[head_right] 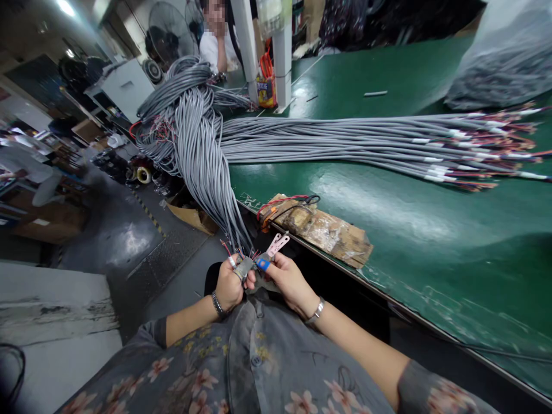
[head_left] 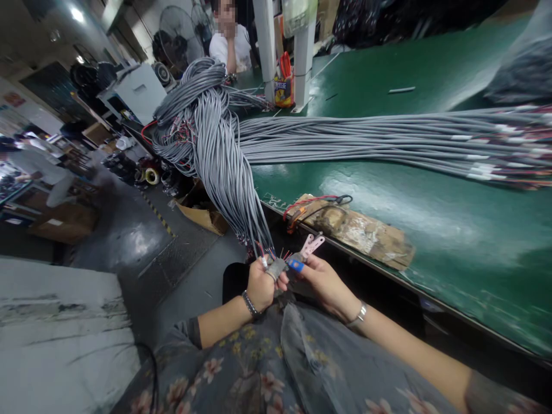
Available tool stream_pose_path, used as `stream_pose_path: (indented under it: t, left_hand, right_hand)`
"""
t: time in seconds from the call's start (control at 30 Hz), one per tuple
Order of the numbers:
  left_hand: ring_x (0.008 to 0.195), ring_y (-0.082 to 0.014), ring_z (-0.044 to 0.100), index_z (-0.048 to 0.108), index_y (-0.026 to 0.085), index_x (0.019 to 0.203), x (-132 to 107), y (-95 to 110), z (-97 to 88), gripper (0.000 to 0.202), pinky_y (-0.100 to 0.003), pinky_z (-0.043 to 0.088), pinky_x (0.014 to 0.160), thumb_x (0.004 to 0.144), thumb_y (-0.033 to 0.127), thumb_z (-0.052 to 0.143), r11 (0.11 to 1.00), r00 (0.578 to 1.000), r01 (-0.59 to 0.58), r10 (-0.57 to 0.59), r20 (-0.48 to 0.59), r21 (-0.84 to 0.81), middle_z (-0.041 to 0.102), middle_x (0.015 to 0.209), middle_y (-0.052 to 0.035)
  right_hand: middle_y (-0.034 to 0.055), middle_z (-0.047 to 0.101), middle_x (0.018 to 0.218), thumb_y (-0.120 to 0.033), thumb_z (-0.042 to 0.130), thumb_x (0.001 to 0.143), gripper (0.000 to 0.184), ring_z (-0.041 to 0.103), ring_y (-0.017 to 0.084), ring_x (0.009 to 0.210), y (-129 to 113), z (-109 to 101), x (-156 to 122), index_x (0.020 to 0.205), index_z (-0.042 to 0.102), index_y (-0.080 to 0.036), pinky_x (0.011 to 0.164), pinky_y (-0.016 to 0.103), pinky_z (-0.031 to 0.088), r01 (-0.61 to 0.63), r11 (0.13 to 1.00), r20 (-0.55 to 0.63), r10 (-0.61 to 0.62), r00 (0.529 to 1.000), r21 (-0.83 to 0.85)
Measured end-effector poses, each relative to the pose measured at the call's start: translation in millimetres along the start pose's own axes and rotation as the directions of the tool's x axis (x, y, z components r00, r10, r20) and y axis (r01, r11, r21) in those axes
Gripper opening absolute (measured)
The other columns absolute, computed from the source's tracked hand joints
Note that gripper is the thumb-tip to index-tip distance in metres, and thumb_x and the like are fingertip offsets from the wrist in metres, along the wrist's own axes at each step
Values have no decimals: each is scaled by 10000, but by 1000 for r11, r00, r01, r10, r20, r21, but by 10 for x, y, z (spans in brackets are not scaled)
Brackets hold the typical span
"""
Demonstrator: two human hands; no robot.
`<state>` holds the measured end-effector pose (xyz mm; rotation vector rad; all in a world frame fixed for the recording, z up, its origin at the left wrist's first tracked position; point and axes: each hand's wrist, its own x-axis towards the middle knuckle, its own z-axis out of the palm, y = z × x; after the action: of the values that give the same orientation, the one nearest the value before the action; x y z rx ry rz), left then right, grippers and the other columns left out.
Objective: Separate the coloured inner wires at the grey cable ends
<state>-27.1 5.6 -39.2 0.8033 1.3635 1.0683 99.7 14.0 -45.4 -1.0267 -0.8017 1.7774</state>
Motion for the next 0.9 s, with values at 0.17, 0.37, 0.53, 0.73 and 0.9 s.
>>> stream_pose_path:
  t: [0.17, 0.37, 0.53, 0.73, 0.9]
  left_hand:
    - [292, -62, 423, 466, 186, 584, -5, 41, 3, 458, -178, 245, 319, 568, 582, 696, 1000, 1000, -4, 4, -3, -14, 521, 406, 38]
    - [278, -59, 396, 466, 184, 564, -53, 123, 19, 479, -183, 258, 304, 538, 588, 723, 996, 999, 17, -13, 50, -85, 513, 390, 35]
    - [264, -55, 375, 483, 176, 568, -119, 226, 114, 451, -182, 222, 291, 553, 544, 743, 990, 968, 88, -58, 244, -113, 506, 378, 31]
    - [255, -51, 369, 485, 171, 560, -111, 248, 198, 458, -183, 218, 288, 525, 547, 745, 984, 969, 123, -93, 228, -125, 500, 367, 32]
    - [263, -52, 382, 483, 167, 556, -92, 207, 192, 466, -182, 225, 294, 519, 551, 744, 986, 972, 146, -127, 197, -83, 509, 376, 25]
  right_hand:
    - [-19, 529, 603, -474, 798, 591, 348, 436, 124, 567, 13, -122, -26, 666, 615, -189, 573, 289, 362, -26, 999, 80, 24, 996, 28]
    - [13, 598, 685, -626, 726, 605, 431, 515, 149, 612, -22, -337, 54, 726, 656, -219, 587, 289, 437, -88, 974, -18, 94, 995, 210]
    - [14, 616, 685, -684, 708, 582, 504, 498, 130, 581, -199, -294, 137, 761, 696, -213, 567, 267, 444, -24, 975, 7, 23, 1000, 220]
    - [7, 633, 646, -630, 760, 560, 484, 511, 120, 562, -218, -214, 175, 771, 724, -196, 554, 253, 460, 34, 966, 4, -36, 999, 258]
    - [-8, 650, 625, -583, 784, 565, 420, 540, 109, 561, -149, -210, 210, 719, 723, -197, 542, 222, 478, 74, 943, -50, -61, 997, 323]
